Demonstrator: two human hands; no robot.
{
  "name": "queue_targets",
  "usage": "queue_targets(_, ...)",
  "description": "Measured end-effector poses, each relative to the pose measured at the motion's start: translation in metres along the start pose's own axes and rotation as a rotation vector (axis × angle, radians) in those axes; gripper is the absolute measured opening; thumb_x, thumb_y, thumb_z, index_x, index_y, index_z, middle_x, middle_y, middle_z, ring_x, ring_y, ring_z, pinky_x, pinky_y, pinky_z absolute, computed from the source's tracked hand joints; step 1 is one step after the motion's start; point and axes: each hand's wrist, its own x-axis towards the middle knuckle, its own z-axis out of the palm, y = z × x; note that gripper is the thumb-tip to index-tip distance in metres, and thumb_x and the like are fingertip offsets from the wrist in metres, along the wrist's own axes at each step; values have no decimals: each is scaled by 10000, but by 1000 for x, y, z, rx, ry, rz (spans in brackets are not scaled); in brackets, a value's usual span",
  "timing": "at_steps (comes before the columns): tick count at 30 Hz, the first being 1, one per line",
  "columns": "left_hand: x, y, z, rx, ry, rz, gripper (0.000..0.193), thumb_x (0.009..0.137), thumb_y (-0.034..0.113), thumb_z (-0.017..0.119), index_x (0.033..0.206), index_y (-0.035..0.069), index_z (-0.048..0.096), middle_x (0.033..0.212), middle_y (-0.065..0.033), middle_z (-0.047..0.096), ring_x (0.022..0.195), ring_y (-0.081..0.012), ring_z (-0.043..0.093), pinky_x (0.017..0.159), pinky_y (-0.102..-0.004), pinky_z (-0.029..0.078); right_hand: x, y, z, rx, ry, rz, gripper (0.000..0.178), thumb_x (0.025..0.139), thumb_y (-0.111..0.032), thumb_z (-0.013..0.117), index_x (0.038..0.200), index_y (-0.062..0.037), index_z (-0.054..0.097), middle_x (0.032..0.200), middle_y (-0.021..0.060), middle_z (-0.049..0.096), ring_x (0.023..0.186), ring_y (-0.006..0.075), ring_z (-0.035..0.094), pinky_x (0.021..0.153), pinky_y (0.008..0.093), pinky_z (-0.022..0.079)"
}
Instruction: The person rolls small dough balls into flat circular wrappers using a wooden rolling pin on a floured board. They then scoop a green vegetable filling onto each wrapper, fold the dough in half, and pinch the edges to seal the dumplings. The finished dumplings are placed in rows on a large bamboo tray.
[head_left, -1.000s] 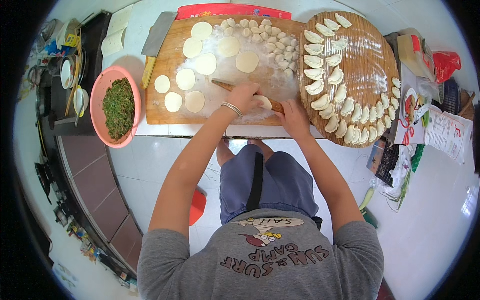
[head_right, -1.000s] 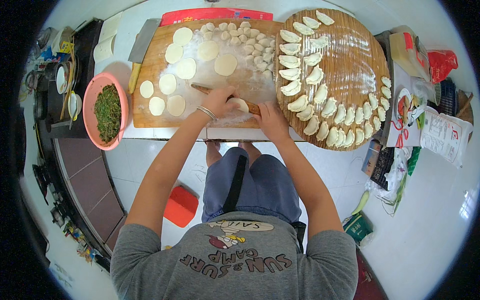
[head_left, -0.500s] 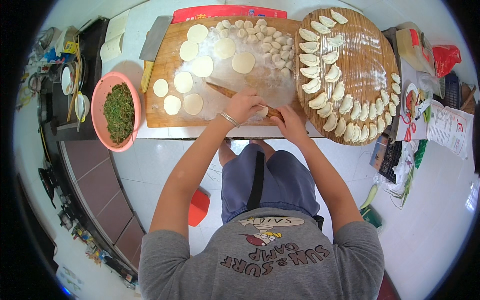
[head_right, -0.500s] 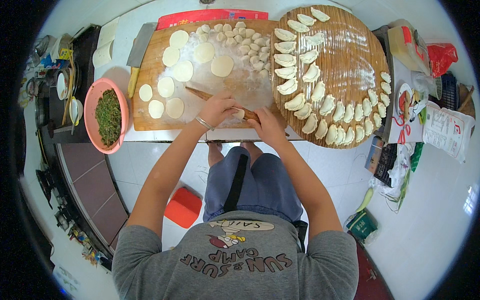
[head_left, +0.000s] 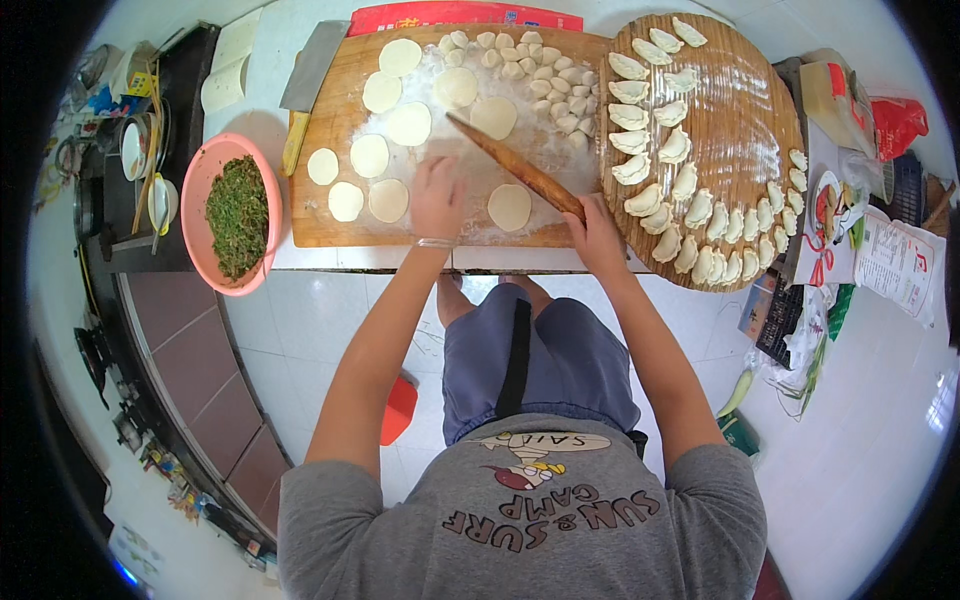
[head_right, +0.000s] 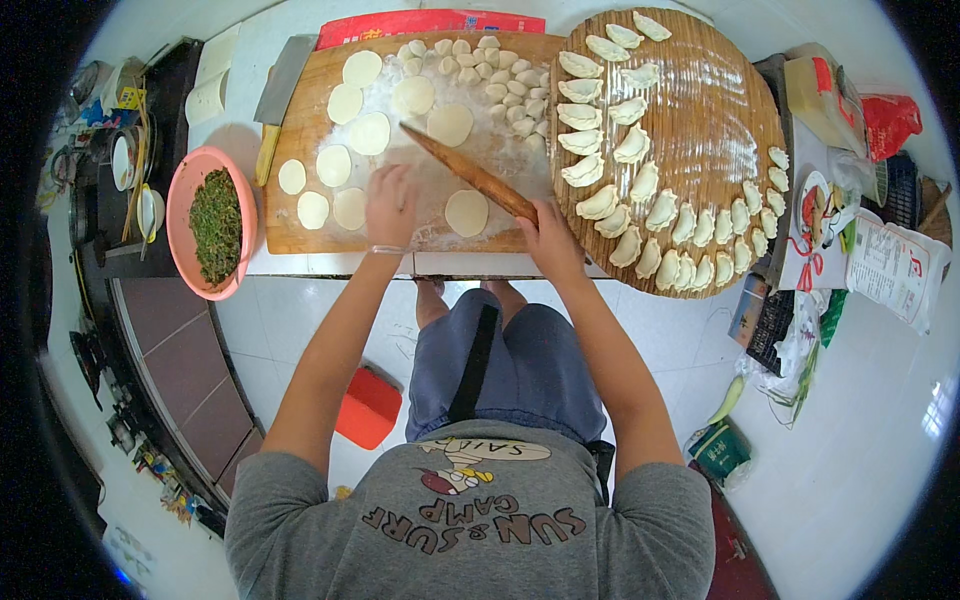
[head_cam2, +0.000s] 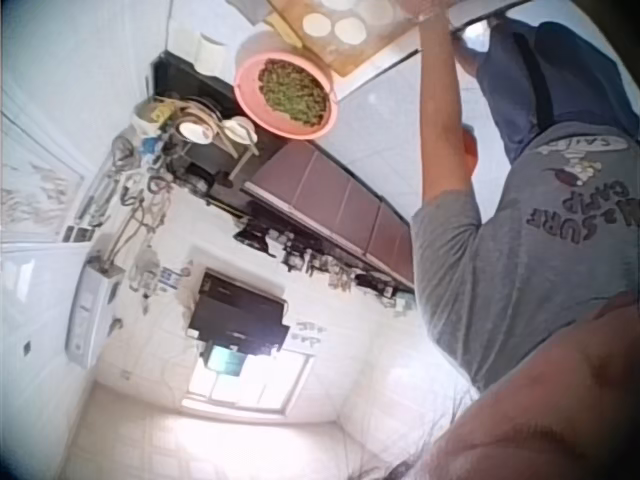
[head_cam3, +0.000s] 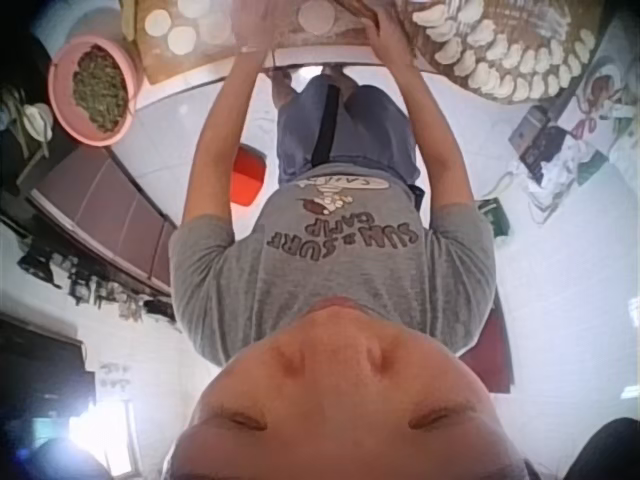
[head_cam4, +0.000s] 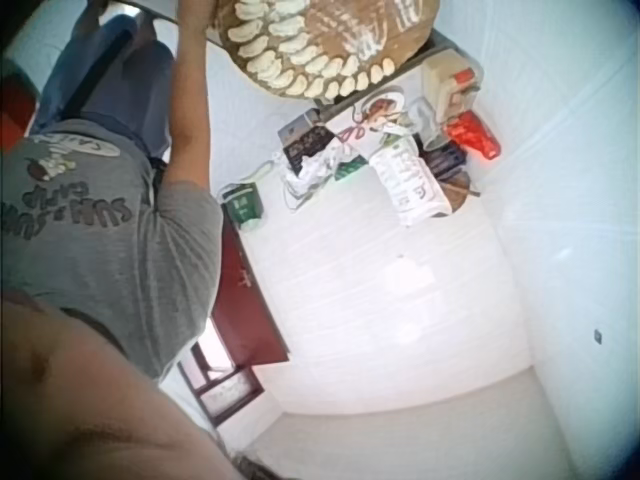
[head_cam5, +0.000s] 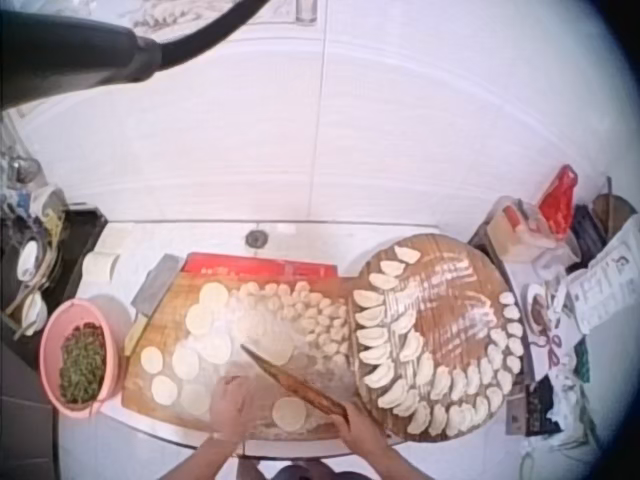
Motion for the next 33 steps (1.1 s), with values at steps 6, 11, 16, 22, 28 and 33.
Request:
queue_targets(6, -50, 3, -11, 318, -297, 57, 628, 871, 285, 559, 1425, 84, 344, 1501, -176, 262, 1367, -374, 262, 1111, -492, 207, -4, -6, 1, -316, -286, -149, 420, 839, -244, 633, 1196, -60, 511, 1188, 162, 505, 1073, 360, 503, 908, 420, 418)
queue_targets(11, 18, 12, 15, 405, -220, 97, 639, 904, 406, 477, 1435, 81, 331, 1518, -136, 248, 1385, -367, 231, 1127, -504, 165, 45, -8, 19, -183, 140, -249, 574, 854, -244, 605, 1369, -103, 393, 1401, 192, 349, 1253, 386, 376, 1035, 455, 328)
queue_targets(16, -24, 3, 3, 330, -358, 124, 644, 915, 409, 453, 1457, 99, 294, 1526, -143, 226, 1399, -367, 194, 1125, -521, 144, 6, -13, 13, -486, -63, -222, 675, 835, -280, 637, 1414, -96, 342, 1380, 196, 355, 1253, 371, 367, 1024, 419, 334)
queue_targets(22, -40, -5, -1, 332, -379, 69, 644, 921, 409, 439, 1467, 109, 276, 1530, -157, 206, 1396, -386, 189, 1128, -501, 153, 4, -6, 18, -366, -72, -232, 555, 777, -371, 691, 1215, -84, 506, 1132, 129, 500, 1089, 348, 481, 905, 471, 394)
queue_targets(28, 22, 28, 11, 76, -21, 89, 559, 892, 264, 547, 1371, 22, 391, 1364, -218, 407, 1277, -391, 358, 1082, -464, 264, 27, -13, 8, 37, -53, -21, 348, 931, -339, 528, 1005, 0, 549, 815, 153, 561, 767, 354, 574, 695, 428, 459)
queue_targets(33, -13, 42, 36, -767, -23, -380, 427, 893, 181, 596, 1266, 13, 475, 1171, -129, 559, 1095, -258, 532, 962, -398, 412, 7, -18, 1, 736, -237, 331, 335, 982, -291, 461, 1010, 20, 581, 749, 80, 574, 697, 235, 559, 640, 407, 456)
